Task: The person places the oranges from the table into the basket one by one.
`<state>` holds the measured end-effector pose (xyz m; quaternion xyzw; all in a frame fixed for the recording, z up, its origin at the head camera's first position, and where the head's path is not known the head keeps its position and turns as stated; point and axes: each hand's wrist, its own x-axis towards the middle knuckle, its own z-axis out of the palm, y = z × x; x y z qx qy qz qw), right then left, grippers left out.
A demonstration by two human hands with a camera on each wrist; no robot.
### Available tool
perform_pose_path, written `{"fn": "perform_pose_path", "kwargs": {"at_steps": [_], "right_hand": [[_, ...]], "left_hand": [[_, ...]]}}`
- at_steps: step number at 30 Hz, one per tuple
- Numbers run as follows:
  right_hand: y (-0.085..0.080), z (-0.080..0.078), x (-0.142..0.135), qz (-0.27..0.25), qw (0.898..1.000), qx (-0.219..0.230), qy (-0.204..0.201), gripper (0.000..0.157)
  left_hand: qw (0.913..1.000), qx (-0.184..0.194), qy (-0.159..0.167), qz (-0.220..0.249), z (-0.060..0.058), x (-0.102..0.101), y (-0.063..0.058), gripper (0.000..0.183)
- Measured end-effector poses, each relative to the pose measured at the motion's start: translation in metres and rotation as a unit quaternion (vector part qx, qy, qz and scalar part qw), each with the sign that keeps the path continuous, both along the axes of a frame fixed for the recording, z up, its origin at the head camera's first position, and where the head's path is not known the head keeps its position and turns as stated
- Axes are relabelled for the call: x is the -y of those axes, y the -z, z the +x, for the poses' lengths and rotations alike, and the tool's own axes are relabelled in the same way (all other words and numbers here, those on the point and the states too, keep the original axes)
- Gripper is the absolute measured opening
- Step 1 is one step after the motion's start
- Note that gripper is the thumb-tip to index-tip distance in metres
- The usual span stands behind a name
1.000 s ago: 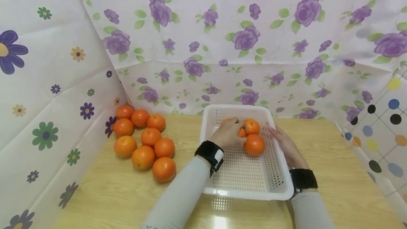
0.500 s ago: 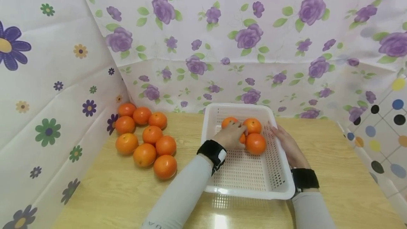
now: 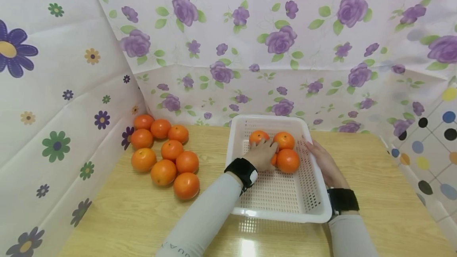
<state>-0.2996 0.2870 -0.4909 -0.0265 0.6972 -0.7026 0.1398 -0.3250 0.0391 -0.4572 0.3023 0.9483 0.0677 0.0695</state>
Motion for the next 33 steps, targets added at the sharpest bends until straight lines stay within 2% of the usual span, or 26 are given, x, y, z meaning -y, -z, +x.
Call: {"fn": "perform_pose_path", "kwargs": {"at_steps": [5,8,12,22,27,30,33], "right_hand": [[0.0,0.0,0.0,0.005,1.0,-0.006,-0.003,0.07],[0.0,0.001,0.001,0.007,1.0,-0.008,-0.004,0.07],[0.0,0.001,0.001,0.014,1.0,-0.01,-0.002,0.07],[0.0,0.001,0.001,0.013,1.0,-0.013,-0.003,0.07],[0.0,0.001,0.002,0.015,1.0,-0.013,-0.003,0.069],[0.0,0.001,0.003,0.016,1.0,-0.01,-0.001,0.07],[-0.001,0.001,0.003,0.02,1.0,-0.005,0.005,0.071]], "left_hand": [[0.9994,-0.024,0.01,-0.024,-0.002,-0.002,0.009,0.059],[0.9991,-0.026,0.014,-0.03,-0.004,-0.003,0.012,0.069],[0.999,-0.022,0.016,-0.035,-0.002,-0.003,0.01,0.079],[0.9984,-0.03,0.019,-0.043,0.0,-0.003,0.007,0.086],[0.9998,0.001,0.014,0.012,-0.003,-0.002,0.002,0.085],[0.998,0.019,0.016,0.058,-0.004,-0.002,-0.002,0.075],[0.9951,0.018,0.023,0.094,-0.004,-0.002,-0.005,0.064]]}}
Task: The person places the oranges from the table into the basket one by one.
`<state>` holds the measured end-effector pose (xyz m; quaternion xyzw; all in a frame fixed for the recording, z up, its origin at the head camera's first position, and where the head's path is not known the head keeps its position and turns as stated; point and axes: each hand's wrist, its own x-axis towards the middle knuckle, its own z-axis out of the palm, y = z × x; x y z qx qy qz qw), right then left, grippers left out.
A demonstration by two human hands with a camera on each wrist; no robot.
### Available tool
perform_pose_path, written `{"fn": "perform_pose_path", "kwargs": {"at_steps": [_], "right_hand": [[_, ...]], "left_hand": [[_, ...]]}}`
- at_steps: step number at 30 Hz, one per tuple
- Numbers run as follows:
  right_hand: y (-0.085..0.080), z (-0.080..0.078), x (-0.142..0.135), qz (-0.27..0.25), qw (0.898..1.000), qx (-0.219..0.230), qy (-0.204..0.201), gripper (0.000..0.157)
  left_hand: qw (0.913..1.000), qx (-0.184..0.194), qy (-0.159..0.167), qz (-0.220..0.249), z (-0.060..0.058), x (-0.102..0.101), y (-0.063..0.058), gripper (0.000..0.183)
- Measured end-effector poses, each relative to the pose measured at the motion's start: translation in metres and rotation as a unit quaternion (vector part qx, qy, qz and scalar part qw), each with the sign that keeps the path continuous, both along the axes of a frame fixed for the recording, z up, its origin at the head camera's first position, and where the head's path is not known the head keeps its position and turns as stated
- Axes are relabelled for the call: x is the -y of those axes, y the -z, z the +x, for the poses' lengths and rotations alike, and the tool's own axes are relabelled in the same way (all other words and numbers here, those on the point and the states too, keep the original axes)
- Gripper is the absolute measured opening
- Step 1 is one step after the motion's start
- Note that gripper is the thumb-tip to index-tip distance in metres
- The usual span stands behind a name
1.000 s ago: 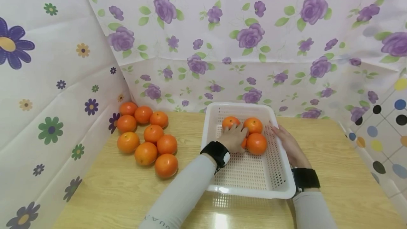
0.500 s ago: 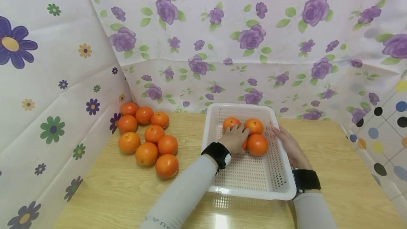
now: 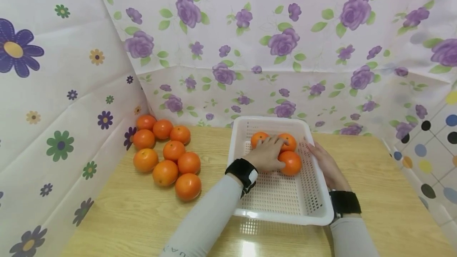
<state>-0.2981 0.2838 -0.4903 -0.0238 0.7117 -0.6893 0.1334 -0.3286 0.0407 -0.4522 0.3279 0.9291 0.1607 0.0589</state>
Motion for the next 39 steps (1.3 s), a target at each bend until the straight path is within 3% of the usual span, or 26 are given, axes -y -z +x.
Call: {"fn": "perform_pose_path", "kwargs": {"at_steps": [6,10,21,32,39], "right_hand": [[-0.001,0.0,-0.002,0.002,1.0,-0.005,-0.002,0.07],[-0.001,0.0,-0.002,-0.004,1.0,-0.003,-0.004,0.07],[0.001,0.003,-0.003,-0.004,1.0,-0.002,-0.008,0.071],[0.007,0.0,-0.001,-0.025,1.0,0.001,-0.007,0.069],[0.002,-0.001,-0.004,-0.005,1.0,0.009,0.0,0.073]], "left_hand": [[0.9975,-0.019,0.002,0.068,0.001,0.0,-0.007,0.037],[0.9913,-0.027,-0.005,0.129,0.001,0.001,-0.012,0.026],[0.965,-0.024,-0.021,0.26,0.002,0.002,-0.019,0.027],[0.9403,-0.009,-0.033,0.339,-0.001,0.009,-0.035,0.027],[0.931,-0.011,-0.027,0.364,-0.003,0.015,-0.047,0.028]]}}
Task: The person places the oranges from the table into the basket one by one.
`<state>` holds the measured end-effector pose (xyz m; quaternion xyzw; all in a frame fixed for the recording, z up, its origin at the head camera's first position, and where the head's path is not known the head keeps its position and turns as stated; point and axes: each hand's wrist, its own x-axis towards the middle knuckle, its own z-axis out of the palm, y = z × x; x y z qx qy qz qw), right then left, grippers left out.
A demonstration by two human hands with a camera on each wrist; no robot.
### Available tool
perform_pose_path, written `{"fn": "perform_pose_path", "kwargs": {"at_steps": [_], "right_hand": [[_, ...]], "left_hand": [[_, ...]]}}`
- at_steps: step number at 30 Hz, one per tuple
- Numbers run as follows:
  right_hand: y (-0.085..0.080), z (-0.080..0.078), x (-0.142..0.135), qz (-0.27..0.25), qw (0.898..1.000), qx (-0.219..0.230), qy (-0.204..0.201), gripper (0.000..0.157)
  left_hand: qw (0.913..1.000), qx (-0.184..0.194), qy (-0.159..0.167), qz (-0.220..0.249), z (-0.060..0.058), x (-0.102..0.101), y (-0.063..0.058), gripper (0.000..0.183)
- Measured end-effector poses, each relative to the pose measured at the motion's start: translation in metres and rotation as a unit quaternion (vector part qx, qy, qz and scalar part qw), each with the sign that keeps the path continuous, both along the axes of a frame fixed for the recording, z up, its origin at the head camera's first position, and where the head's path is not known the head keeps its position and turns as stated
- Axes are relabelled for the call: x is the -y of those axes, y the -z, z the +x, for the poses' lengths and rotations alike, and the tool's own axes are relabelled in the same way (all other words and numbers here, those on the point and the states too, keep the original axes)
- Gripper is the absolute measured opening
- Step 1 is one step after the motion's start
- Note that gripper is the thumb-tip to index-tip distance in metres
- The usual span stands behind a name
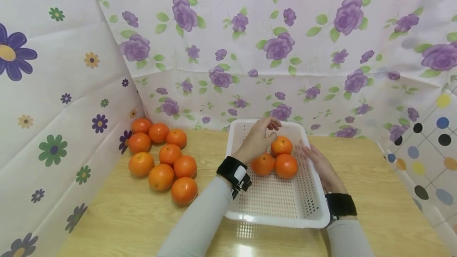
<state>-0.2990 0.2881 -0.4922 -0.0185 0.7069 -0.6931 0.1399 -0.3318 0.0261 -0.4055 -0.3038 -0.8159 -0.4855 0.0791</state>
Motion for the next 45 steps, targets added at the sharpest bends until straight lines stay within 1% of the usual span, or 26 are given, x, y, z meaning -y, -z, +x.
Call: {"fn": "perform_pose_path", "kwargs": {"at_steps": [5,12,20,24,27,34,41,45], "right_hand": [[-0.001,0.0,0.0,-0.014,1.0,-0.005,-0.003,0.07],[0.001,0.001,0.002,-0.018,1.0,-0.01,-0.005,0.07],[-0.001,0.0,0.001,-0.015,1.0,-0.01,-0.01,0.068],[-0.001,0.0,0.0,-0.018,1.0,-0.007,-0.009,0.069],[-0.001,0.001,0.0,-0.025,1.0,-0.004,-0.008,0.07],[0.001,0.002,0.002,-0.031,0.999,-0.007,-0.007,0.067],[0.001,0.003,0.002,-0.03,1.0,-0.006,-0.006,0.068],[0.0,0.003,0.002,-0.024,1.0,-0.006,-0.004,0.069]], "left_hand": [[0.9997,-0.01,0.007,0.021,0.002,0.007,-0.009,0.028],[0.9985,-0.041,-0.009,0.034,0.007,0.021,-0.02,0.025],[0.996,-0.073,-0.007,0.051,0.019,0.05,-0.03,0.025],[0.9927,-0.094,-0.02,0.072,0.025,0.067,-0.034,0.024],[0.9911,-0.105,-0.03,0.075,0.03,0.078,-0.035,0.022],[0.9927,-0.103,-0.047,0.04,0.045,0.102,-0.028,0.022],[0.9904,-0.106,-0.082,0.035,0.059,0.129,-0.029,0.025],[0.9894,-0.089,-0.107,0.04,0.067,0.146,-0.03,0.027]]}}
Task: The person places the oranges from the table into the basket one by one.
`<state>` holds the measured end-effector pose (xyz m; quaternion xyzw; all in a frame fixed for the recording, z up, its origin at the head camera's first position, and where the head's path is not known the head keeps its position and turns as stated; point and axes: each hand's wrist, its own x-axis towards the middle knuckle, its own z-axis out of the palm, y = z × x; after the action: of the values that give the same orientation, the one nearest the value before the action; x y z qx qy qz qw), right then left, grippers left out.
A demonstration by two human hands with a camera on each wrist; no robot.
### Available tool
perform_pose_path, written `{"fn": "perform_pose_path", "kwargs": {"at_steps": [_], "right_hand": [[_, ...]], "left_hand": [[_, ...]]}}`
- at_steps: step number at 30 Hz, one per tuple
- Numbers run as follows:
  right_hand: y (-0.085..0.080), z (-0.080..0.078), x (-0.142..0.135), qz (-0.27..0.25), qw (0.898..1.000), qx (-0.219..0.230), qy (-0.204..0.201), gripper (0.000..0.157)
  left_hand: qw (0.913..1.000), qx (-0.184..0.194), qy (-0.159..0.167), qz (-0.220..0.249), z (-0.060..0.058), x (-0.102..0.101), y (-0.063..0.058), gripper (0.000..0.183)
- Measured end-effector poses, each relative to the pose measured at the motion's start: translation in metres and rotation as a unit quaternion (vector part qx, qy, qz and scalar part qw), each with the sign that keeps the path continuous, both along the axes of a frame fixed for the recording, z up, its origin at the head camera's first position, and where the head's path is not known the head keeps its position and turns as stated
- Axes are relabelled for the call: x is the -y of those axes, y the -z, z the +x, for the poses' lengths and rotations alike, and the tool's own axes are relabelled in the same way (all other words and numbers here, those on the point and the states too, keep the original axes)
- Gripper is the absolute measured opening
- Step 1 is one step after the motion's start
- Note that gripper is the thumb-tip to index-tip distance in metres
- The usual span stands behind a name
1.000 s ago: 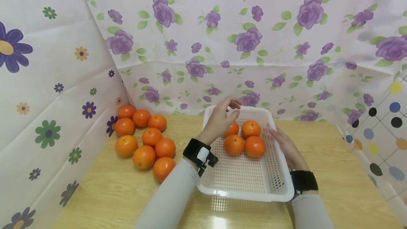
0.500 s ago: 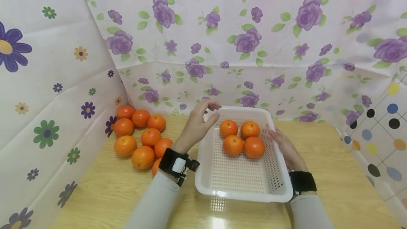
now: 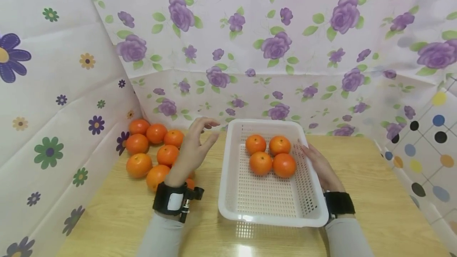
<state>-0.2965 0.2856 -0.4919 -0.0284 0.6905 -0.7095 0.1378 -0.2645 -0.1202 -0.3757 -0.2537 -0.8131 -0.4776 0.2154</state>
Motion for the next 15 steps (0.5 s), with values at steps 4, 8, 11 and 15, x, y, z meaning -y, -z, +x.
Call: {"fn": "perform_pose_path", "kwargs": {"at_steps": [4,8,11,15], "right_hand": [[-0.001,0.0,0.003,0.006,1.0,0.006,0.003,0.069],[0.0,-0.001,0.005,0.002,1.0,0.01,0.002,0.069],[0.001,-0.001,0.005,-0.008,1.0,0.013,0.002,0.069],[0.001,-0.001,0.003,-0.007,1.0,0.013,0.003,0.07]], "left_hand": [[0.9993,0.028,-0.01,0.022,0.01,0.016,0.003,0.033],[0.9984,0.042,-0.022,0.031,0.018,0.028,0.005,0.04],[0.9973,0.057,-0.039,0.024,0.022,0.038,0.006,0.041],[0.9946,0.09,-0.053,0.004,0.026,0.053,0.009,0.041]]}}
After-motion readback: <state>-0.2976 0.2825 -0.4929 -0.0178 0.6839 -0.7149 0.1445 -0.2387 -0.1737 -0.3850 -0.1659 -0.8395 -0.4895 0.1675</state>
